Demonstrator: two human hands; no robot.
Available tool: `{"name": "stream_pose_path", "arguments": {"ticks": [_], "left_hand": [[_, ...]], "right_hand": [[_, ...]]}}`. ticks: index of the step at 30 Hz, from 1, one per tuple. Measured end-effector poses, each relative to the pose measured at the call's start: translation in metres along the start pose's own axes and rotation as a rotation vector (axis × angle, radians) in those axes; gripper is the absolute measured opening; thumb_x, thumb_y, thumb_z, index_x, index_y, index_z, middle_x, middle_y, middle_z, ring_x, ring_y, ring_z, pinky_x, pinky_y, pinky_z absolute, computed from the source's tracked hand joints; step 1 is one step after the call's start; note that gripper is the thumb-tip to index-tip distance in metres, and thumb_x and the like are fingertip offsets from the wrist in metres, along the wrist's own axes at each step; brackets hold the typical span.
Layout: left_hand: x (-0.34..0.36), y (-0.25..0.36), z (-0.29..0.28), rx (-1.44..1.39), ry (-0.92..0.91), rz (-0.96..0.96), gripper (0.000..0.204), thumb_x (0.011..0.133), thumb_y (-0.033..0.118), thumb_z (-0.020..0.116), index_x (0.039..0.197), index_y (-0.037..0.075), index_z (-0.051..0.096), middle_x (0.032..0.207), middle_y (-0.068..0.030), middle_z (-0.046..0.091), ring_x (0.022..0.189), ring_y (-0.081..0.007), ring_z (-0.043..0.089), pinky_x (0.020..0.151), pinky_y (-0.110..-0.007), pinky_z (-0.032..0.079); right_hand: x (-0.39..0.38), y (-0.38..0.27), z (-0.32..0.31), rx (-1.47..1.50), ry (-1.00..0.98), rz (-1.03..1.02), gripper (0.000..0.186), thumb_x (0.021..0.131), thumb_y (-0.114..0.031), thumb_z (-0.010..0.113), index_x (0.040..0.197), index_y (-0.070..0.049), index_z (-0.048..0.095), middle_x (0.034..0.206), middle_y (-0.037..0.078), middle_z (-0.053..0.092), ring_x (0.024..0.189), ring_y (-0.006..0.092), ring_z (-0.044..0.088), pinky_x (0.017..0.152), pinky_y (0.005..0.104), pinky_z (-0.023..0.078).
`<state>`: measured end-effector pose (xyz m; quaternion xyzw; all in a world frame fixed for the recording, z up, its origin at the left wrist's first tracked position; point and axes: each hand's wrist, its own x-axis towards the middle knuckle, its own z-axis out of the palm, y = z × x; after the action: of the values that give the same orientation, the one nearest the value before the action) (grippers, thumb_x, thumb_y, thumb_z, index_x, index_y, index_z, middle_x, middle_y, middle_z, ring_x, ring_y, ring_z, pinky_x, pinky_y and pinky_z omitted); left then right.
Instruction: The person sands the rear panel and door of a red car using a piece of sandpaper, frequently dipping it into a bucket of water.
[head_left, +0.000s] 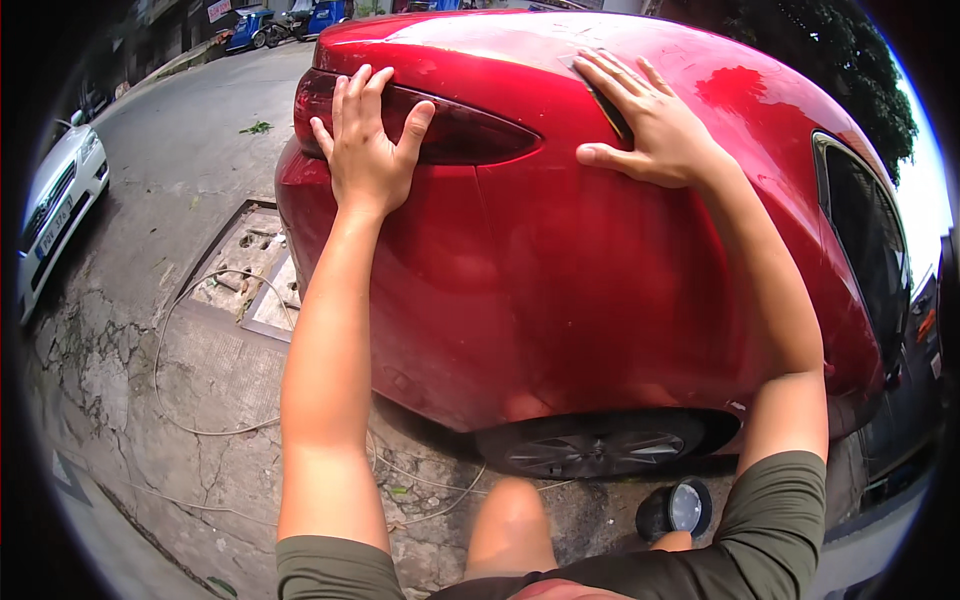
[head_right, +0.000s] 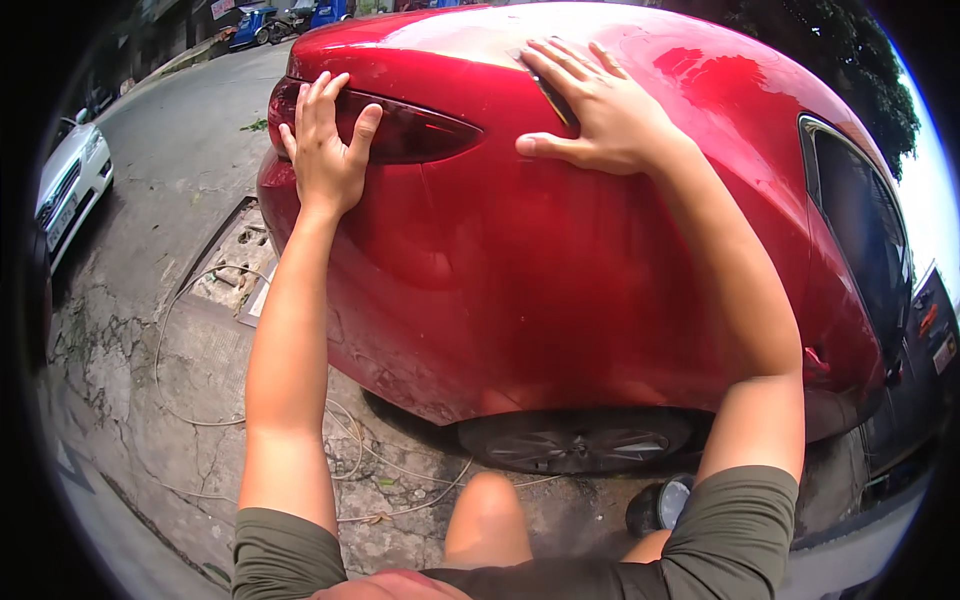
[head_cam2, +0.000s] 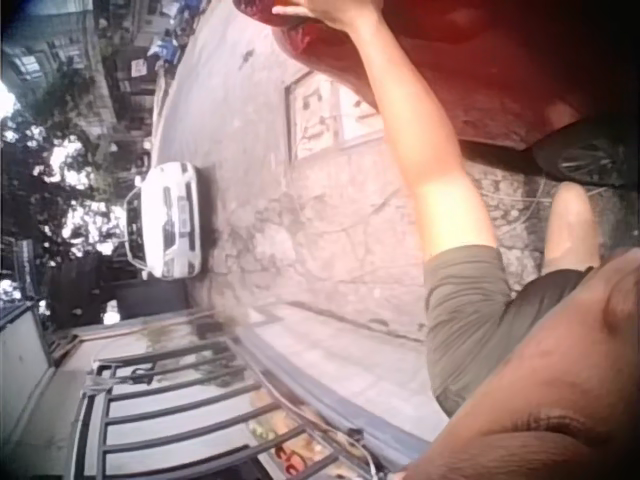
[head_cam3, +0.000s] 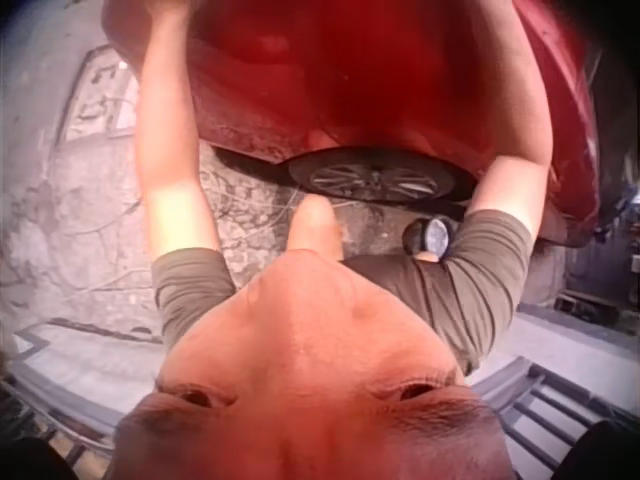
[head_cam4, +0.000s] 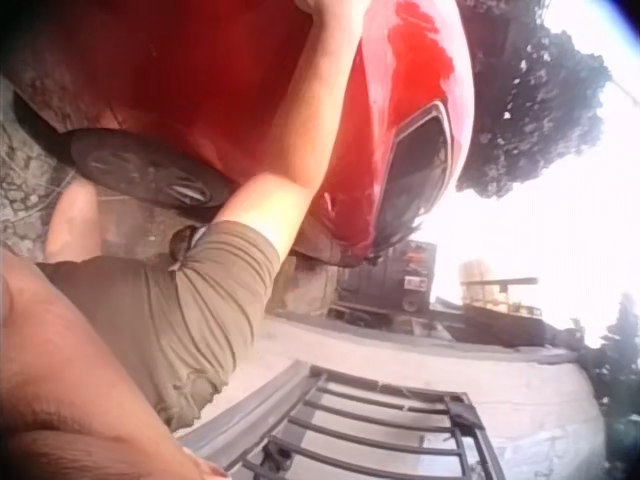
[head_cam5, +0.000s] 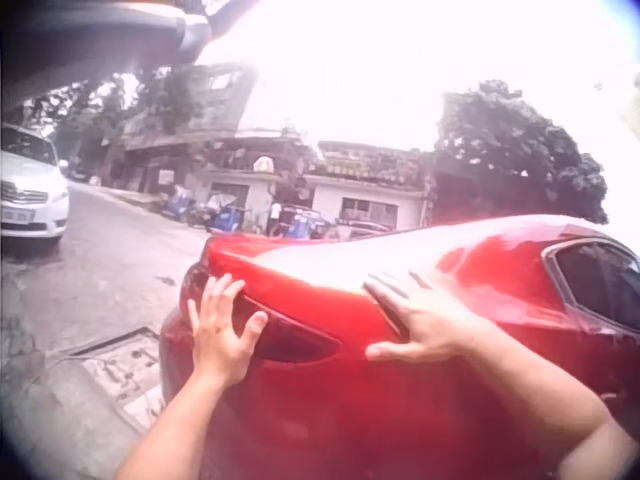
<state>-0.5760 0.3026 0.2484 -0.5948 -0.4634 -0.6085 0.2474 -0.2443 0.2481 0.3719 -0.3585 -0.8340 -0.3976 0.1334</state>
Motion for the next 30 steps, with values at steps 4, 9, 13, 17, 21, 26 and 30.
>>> {"name": "stream_pose_path", "arguments": {"ticks": [4, 9, 13, 17, 21, 26, 30], "left_hand": [[0.001, -0.013, -0.008, 0.023, -0.010, -0.028, 0.074, 0.097, 0.072, 0.052, 0.149, 0.020, 0.053, 0.163, -0.0076, 0.044, 0.156, -0.0325, 0.031, 0.122, -0.071, 0.016], [0.003, -0.017, -0.010, 0.038, -0.020, -0.027, 0.072, 0.098, 0.070, 0.052, 0.149, 0.018, 0.053, 0.161, -0.0084, 0.045, 0.157, -0.0328, 0.030, 0.122, -0.072, 0.015], [0.003, -0.004, -0.004, 0.019, -0.005, -0.038, 0.067, 0.100, 0.064, 0.052, 0.148, 0.019, 0.053, 0.161, -0.0068, 0.045, 0.157, -0.0321, 0.030, 0.122, -0.072, 0.012], [0.002, -0.015, -0.005, -0.030, -0.012, -0.046, 0.050, 0.105, 0.045, 0.047, 0.147, 0.021, 0.055, 0.161, -0.0035, 0.045, 0.156, -0.0299, 0.031, 0.123, -0.071, 0.012], [-0.002, -0.015, 0.000, -0.041, -0.005, -0.066, 0.048, 0.105, 0.040, 0.044, 0.148, 0.020, 0.052, 0.161, -0.0040, 0.045, 0.156, -0.0289, 0.031, 0.125, -0.067, 0.011], [0.001, -0.008, 0.000, -0.044, -0.001, -0.064, 0.050, 0.104, 0.042, 0.043, 0.147, 0.019, 0.052, 0.160, -0.0053, 0.046, 0.157, -0.0301, 0.030, 0.126, -0.068, 0.010], [0.000, -0.008, 0.004, -0.070, 0.030, -0.068, 0.049, 0.104, 0.042, 0.044, 0.147, 0.019, 0.052, 0.160, -0.0051, 0.047, 0.156, -0.0301, 0.031, 0.125, -0.068, 0.010]], "right_hand": [[0.136, -0.057, 0.029, 0.082, 0.042, -0.126, 0.105, 0.093, -0.081, 0.048, 0.162, -0.003, 0.034, 0.166, 0.018, 0.037, 0.155, 0.0314, 0.033, 0.131, 0.0476, 0.016], [-0.045, 0.019, -0.004, -0.065, 0.000, 0.129, 0.102, 0.092, -0.082, 0.049, 0.164, -0.012, 0.033, 0.168, 0.012, 0.037, 0.159, 0.0265, 0.027, 0.131, 0.0535, 0.010], [-0.124, 0.037, -0.028, -0.080, -0.079, 0.236, 0.104, 0.091, -0.085, 0.046, 0.165, -0.013, 0.032, 0.168, 0.013, 0.037, 0.159, 0.0286, 0.026, 0.131, 0.0536, 0.006], [0.075, -0.043, 0.022, -0.041, 0.081, -0.018, 0.099, 0.099, -0.079, 0.034, 0.161, -0.001, 0.035, 0.164, 0.021, 0.039, 0.155, 0.0357, 0.032, 0.131, 0.0497, 0.015], [0.154, -0.088, 0.051, -0.025, 0.111, -0.071, 0.086, 0.105, -0.069, 0.032, 0.161, -0.003, 0.036, 0.166, 0.021, 0.036, 0.156, 0.0324, 0.031, 0.130, 0.0494, 0.016], [0.048, -0.060, 0.022, -0.149, 0.054, -0.181, 0.073, 0.108, -0.064, 0.032, 0.167, -0.021, 0.028, 0.173, 0.003, 0.027, 0.161, 0.0229, 0.021, 0.132, 0.0524, 0.009], [0.117, -0.070, 0.028, -0.108, 0.069, -0.389, 0.072, 0.110, -0.057, 0.033, 0.167, -0.013, 0.028, 0.172, 0.007, 0.030, 0.161, 0.0264, 0.020, 0.132, 0.0512, 0.008]]}}
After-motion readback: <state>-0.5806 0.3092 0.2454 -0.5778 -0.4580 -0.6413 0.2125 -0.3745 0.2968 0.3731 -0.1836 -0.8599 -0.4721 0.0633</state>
